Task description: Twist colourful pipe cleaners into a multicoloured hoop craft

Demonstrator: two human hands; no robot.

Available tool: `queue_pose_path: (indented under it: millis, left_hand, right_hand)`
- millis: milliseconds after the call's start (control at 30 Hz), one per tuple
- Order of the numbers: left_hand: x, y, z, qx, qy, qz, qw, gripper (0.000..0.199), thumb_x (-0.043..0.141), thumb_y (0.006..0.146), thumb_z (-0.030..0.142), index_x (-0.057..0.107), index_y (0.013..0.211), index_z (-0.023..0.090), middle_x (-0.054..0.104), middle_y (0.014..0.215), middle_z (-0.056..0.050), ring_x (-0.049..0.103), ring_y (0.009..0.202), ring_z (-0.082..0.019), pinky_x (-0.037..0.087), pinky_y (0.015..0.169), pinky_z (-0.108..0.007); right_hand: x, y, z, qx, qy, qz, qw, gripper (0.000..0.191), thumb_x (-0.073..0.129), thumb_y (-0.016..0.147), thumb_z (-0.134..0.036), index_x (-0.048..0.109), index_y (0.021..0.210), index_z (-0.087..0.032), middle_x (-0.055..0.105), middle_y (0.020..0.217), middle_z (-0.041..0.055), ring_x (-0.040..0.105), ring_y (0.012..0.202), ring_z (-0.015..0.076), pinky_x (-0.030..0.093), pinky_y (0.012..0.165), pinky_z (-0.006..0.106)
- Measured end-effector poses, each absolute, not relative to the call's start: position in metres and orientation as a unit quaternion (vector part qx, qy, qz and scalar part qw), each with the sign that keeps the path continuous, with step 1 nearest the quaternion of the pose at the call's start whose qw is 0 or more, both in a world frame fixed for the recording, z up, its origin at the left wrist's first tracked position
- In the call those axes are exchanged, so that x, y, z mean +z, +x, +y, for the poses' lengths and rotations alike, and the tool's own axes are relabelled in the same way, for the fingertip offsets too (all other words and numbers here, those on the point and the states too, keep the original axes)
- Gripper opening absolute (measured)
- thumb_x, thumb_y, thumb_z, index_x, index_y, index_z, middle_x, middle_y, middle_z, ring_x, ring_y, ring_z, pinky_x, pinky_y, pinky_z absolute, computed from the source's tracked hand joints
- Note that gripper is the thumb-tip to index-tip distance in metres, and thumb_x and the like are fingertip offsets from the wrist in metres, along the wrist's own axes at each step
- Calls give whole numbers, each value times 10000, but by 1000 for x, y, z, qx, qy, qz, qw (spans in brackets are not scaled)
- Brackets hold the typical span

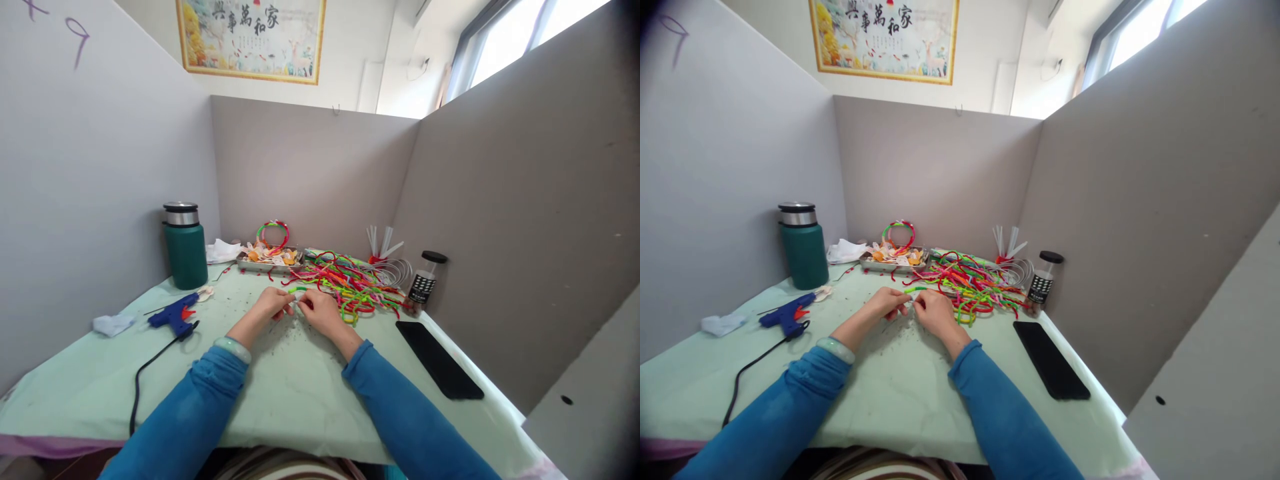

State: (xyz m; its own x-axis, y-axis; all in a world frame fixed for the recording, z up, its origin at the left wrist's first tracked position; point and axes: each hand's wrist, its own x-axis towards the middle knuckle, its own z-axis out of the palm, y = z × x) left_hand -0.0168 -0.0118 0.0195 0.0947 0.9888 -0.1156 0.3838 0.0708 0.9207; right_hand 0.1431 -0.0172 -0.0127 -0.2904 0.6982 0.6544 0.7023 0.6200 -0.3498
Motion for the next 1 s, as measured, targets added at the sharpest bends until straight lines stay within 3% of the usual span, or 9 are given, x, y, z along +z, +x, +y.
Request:
queue_pose_path:
  millis: [233,367,600,800,1000]
  left_hand:
    - [20,-19,-12,301,461,534,642,153,638,708,260,563,705,127,595,526,8,321,335,-39,243,372,-190]
    - [16,-20,-10,256,478,504,672,130,605,731,249,579,763,126,640,582,-21,347,336,-44,248,369,-183]
    - [18,-18,-10,362,504,493,610,167,626,726,268,578,789,120,620,567,-1,354,324,-36,251,369,-186]
    - [13,-16,-7,373,634,528,423,323,638,691,436,575,607,130,546,459,22,300,296,-34,184,362,-217]
    - [14,-15,-6,379,670,533,350,406,582,712,487,550,503,140,461,390,38,301,339,-41,217,401,-210]
  right_hand:
    - [-13,144,-18,-2,-437,-802,407,77,571,778,-185,621,721,-199,638,720,13,536,632,141,342,578,247]
    - [-14,144,-17,-2,-443,-801,404,83,567,774,-180,628,725,-204,644,727,17,545,650,149,351,588,251]
    - [-13,144,-18,-10,-424,-806,414,95,544,794,-201,610,725,-204,633,722,15,529,640,139,339,587,239]
    - [-12,143,-19,-9,-420,-808,412,105,542,803,-200,600,716,-196,629,725,14,530,644,134,335,585,233]
    - [-12,142,-14,2,-469,-785,405,145,535,810,-234,626,704,-193,638,692,14,533,628,137,329,581,234]
